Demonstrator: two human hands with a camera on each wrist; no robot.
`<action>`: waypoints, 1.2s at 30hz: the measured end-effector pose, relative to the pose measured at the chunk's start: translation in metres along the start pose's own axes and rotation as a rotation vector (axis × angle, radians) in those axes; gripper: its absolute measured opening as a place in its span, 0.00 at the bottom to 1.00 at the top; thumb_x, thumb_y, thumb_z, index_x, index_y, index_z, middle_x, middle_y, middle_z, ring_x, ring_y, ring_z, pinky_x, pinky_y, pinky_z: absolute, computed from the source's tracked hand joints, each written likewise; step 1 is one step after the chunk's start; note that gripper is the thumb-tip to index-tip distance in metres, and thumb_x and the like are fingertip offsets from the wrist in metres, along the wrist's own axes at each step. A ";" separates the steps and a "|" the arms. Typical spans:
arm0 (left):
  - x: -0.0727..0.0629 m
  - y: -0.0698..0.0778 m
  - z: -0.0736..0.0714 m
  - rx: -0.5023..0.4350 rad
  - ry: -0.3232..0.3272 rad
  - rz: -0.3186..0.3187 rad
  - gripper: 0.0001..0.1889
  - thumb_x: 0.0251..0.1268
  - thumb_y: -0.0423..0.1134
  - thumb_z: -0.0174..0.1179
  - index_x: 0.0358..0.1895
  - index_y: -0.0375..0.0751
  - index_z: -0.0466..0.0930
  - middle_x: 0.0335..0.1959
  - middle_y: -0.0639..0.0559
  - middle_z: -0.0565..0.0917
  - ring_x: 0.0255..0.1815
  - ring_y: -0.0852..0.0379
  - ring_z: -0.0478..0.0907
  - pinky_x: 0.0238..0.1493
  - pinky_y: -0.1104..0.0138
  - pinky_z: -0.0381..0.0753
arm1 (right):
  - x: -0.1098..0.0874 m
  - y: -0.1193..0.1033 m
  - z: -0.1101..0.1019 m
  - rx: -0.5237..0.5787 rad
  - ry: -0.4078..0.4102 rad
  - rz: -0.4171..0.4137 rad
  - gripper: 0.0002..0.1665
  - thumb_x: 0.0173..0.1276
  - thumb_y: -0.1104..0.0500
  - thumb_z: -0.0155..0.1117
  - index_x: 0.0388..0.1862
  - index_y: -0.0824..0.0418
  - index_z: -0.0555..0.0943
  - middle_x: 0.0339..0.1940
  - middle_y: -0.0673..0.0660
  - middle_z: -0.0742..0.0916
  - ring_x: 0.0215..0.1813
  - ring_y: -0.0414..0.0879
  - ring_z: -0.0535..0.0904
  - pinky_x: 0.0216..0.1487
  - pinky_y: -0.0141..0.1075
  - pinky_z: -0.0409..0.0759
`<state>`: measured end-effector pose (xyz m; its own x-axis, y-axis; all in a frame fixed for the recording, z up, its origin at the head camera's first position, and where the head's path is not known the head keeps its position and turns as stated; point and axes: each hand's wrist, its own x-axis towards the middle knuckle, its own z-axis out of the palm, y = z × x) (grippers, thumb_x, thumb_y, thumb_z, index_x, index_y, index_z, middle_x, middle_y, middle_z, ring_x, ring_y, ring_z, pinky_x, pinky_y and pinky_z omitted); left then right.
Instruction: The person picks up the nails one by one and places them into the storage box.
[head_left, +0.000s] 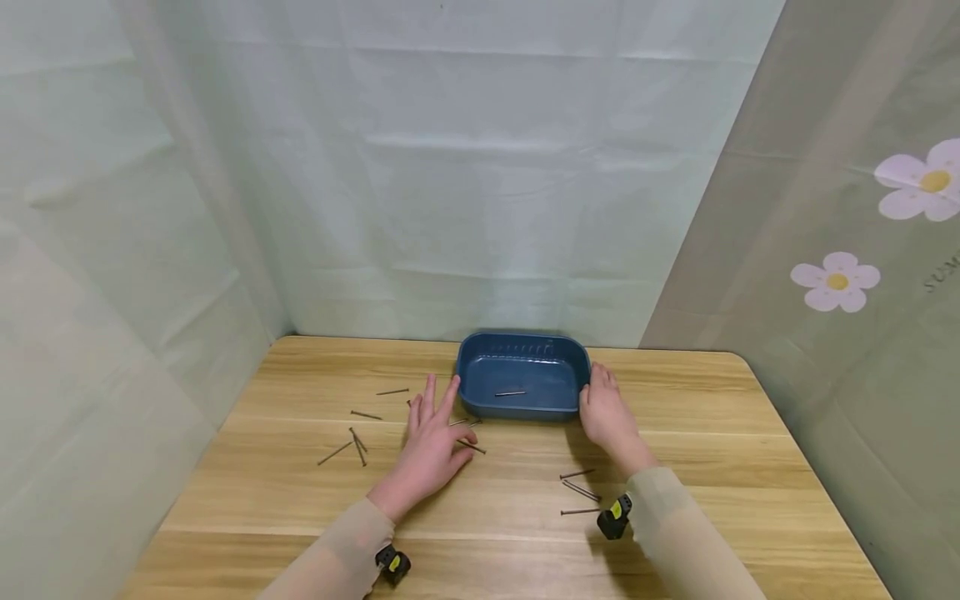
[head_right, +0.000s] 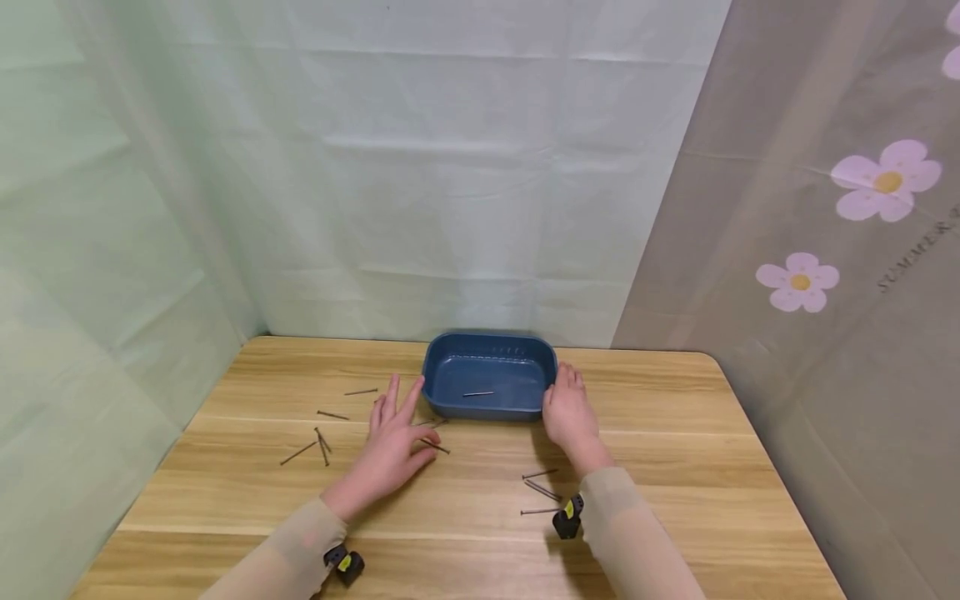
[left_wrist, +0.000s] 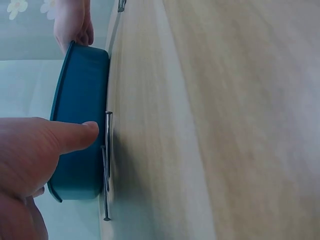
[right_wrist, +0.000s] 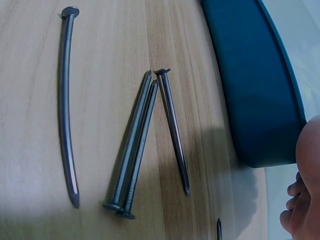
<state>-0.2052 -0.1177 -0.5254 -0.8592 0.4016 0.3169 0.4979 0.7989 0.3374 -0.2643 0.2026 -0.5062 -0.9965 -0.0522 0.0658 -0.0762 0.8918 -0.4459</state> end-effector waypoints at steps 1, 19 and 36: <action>0.001 0.001 0.000 -0.001 -0.004 -0.005 0.07 0.59 0.43 0.81 0.35 0.58 0.92 0.87 0.34 0.52 0.86 0.27 0.27 0.77 0.26 0.43 | 0.000 0.000 0.000 -0.002 0.000 0.001 0.36 0.86 0.59 0.39 0.81 0.84 0.52 0.82 0.80 0.61 0.83 0.76 0.54 0.83 0.60 0.53; 0.009 0.007 0.001 0.043 -0.053 -0.028 0.06 0.58 0.40 0.82 0.30 0.56 0.92 0.88 0.36 0.51 0.85 0.23 0.31 0.77 0.27 0.44 | -0.003 -0.002 -0.004 0.002 -0.020 0.000 0.36 0.89 0.57 0.37 0.81 0.84 0.52 0.82 0.81 0.60 0.83 0.76 0.53 0.83 0.61 0.51; 0.009 0.004 0.004 0.111 -0.034 -0.002 0.08 0.56 0.40 0.83 0.29 0.56 0.91 0.88 0.35 0.51 0.86 0.24 0.32 0.78 0.28 0.46 | -0.005 -0.003 -0.003 -0.008 -0.018 0.017 0.36 0.89 0.56 0.38 0.82 0.82 0.51 0.83 0.79 0.60 0.84 0.74 0.53 0.83 0.60 0.52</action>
<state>-0.2118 -0.1092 -0.5246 -0.8645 0.4139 0.2851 0.4821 0.8434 0.2374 -0.2594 0.2010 -0.5024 -0.9981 -0.0449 0.0420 -0.0588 0.8964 -0.4393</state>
